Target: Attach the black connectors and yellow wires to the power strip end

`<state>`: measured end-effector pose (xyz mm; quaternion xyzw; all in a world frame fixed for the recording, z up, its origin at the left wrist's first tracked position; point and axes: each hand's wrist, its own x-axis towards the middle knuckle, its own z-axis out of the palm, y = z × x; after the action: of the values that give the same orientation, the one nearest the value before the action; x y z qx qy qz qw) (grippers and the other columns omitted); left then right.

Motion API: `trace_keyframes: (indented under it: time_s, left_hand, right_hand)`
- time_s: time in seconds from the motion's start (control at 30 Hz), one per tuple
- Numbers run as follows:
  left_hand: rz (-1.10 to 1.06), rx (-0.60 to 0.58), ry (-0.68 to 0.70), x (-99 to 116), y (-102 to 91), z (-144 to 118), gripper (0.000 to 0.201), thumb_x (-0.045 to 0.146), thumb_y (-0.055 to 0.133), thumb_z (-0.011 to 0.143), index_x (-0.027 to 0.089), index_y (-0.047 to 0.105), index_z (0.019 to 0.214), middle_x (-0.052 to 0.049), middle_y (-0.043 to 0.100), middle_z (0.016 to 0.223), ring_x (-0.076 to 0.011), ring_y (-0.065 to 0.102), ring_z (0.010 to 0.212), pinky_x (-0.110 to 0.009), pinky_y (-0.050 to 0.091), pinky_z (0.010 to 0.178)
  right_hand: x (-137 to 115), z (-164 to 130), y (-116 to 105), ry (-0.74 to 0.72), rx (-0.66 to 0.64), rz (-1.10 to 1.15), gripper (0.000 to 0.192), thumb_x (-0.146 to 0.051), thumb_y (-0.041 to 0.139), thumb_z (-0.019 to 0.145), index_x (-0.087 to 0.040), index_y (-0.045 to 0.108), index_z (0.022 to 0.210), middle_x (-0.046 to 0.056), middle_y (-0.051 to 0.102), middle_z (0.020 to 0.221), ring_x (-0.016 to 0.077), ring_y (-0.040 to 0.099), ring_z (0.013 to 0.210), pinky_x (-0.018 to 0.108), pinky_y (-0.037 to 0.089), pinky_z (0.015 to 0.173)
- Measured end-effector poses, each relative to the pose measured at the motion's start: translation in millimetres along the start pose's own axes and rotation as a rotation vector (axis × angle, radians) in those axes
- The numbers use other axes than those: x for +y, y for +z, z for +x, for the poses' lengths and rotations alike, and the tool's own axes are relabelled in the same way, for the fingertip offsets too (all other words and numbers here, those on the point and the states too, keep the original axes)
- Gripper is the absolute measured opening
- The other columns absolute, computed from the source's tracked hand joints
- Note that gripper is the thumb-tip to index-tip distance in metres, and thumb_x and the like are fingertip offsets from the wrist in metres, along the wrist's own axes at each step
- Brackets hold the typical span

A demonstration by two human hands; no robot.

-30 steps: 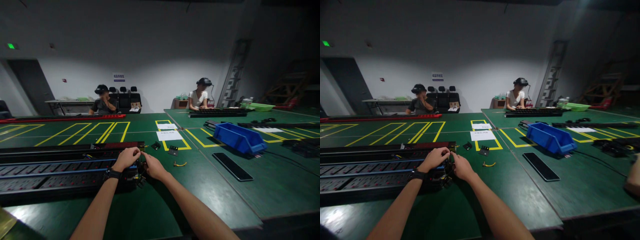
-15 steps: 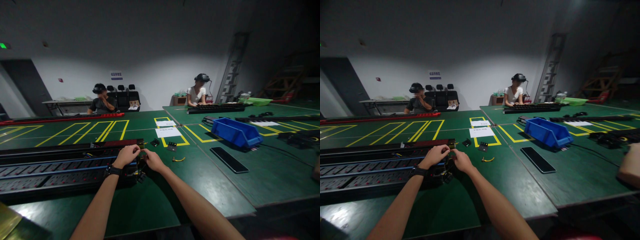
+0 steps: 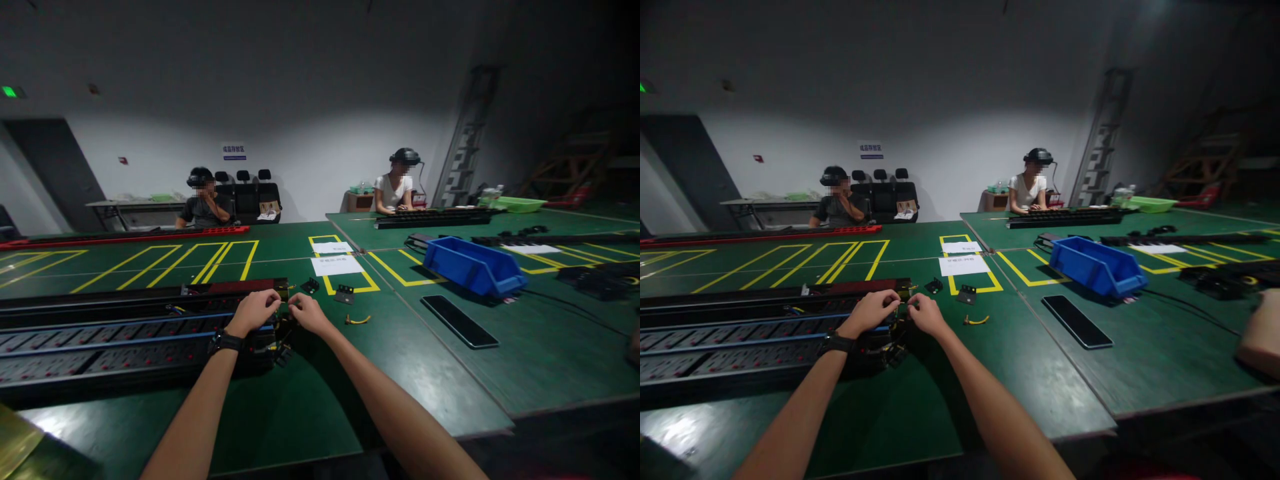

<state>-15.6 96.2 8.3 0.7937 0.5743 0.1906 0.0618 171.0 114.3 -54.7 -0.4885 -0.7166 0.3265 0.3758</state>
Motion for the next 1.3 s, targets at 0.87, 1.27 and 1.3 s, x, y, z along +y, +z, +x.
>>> trace_keyframes:
  time_s: [0.87,1.27,1.3]
  left_hand:
    - [-0.019,-0.001,0.002,-1.8,1.0,0.6,0.031,0.041,0.048,0.096,0.027,0.075,0.104,-0.004,0.078,0.108,-0.022,0.071,0.1,-0.027,0.049,0.086]
    - [-0.021,-0.002,0.001,-0.9,0.5,0.0,0.032,0.041,0.048,0.096,0.027,0.075,0.105,-0.005,0.078,0.109,-0.0231,0.071,0.101,-0.028,0.049,0.086]
    - [-0.02,-0.005,0.0,-0.5,0.0,-0.2,0.032,0.041,0.048,0.096,0.027,0.075,0.106,-0.005,0.078,0.109,-0.0233,0.07,0.101,-0.029,0.049,0.086]
  right_hand:
    - [4.7,-9.3,2.1,-0.23,-0.117,0.169,0.012,-0.013,0.061,0.073,-0.018,0.068,0.082,0.0,0.068,0.081,0.014,0.06,0.074,0.023,0.046,0.069]
    - [7.2,-11.2,6.4,-0.185,-0.116,0.195,0.009,-0.02,0.07,0.073,-0.018,0.066,0.081,-0.002,0.066,0.074,0.0126,0.057,0.068,0.022,0.042,0.062]
    - [7.0,-11.2,6.4,-0.184,-0.115,0.188,0.008,-0.02,0.069,0.074,-0.018,0.066,0.081,-0.003,0.066,0.073,0.0125,0.057,0.068,0.021,0.042,0.061]
